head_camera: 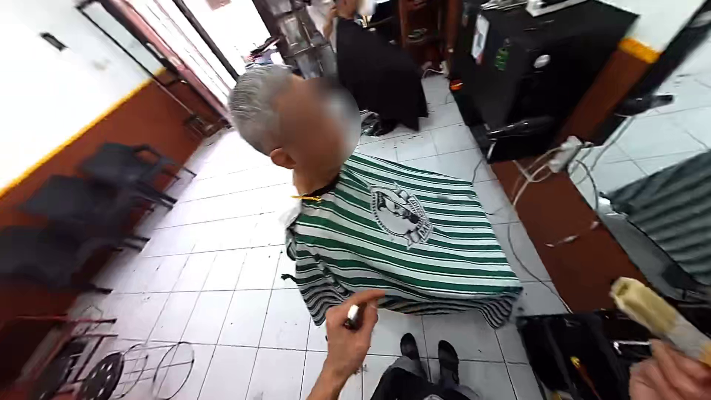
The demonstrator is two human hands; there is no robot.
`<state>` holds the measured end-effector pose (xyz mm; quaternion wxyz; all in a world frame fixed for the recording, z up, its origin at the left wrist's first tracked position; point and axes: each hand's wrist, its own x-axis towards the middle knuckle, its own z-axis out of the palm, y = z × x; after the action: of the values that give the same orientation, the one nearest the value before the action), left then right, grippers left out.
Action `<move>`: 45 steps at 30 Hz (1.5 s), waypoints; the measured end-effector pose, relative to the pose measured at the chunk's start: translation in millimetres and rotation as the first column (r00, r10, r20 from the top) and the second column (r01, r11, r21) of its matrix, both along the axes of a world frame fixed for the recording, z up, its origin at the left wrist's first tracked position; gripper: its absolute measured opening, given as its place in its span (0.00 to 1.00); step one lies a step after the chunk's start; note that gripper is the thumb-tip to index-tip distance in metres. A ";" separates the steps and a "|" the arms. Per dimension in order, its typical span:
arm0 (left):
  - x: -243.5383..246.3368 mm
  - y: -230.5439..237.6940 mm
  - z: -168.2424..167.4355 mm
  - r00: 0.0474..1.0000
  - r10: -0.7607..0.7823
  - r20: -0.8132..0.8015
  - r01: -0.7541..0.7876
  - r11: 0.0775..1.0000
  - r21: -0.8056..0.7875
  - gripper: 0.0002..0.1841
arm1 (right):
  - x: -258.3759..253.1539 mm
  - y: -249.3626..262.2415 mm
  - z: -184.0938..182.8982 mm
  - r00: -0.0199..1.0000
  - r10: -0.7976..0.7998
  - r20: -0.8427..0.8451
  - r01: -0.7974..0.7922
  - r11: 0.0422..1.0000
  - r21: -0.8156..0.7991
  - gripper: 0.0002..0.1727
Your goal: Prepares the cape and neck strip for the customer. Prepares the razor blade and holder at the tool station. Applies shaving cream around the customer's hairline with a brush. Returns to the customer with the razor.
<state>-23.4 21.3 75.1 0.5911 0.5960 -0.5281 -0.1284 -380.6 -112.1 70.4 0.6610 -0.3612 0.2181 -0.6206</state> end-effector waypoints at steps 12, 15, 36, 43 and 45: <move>255.4 -14.1 162.2 0.616 0.407 0.674 -0.255 0.913 -0.319 0.29 | 267.3 1.9 52.1 0.972 -0.205 -0.112 0.106 0.813 -0.573 0.15; 291.0 -53.0 204.0 0.503 0.337 0.796 -0.200 0.941 -0.272 0.35 | 327.9 7.2 61.4 0.936 -0.343 -0.077 0.248 0.799 -0.548 0.15; 283.2 -196.3 244.4 -0.018 0.140 0.990 -0.073 0.987 -0.141 0.42 | 469.9 -70.4 51.5 0.830 -0.555 0.062 0.510 0.708 -0.488 0.13; 341.3 -180.9 249.3 0.257 0.104 0.961 0.092 0.987 -0.132 0.36 | 480.3 -60.4 42.9 0.826 -0.562 0.043 0.508 0.711 -0.486 0.13; 354.9 -167.6 246.6 0.386 0.072 0.920 0.206 0.965 -0.162 0.35 | 484.6 -52.3 36.0 0.824 -0.565 0.050 0.516 0.709 -0.480 0.13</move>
<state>331.6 -146.3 321.8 0.2643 0.4653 -0.8017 0.2663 103.9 -164.4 106.4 0.3294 -0.4623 0.1887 -0.8014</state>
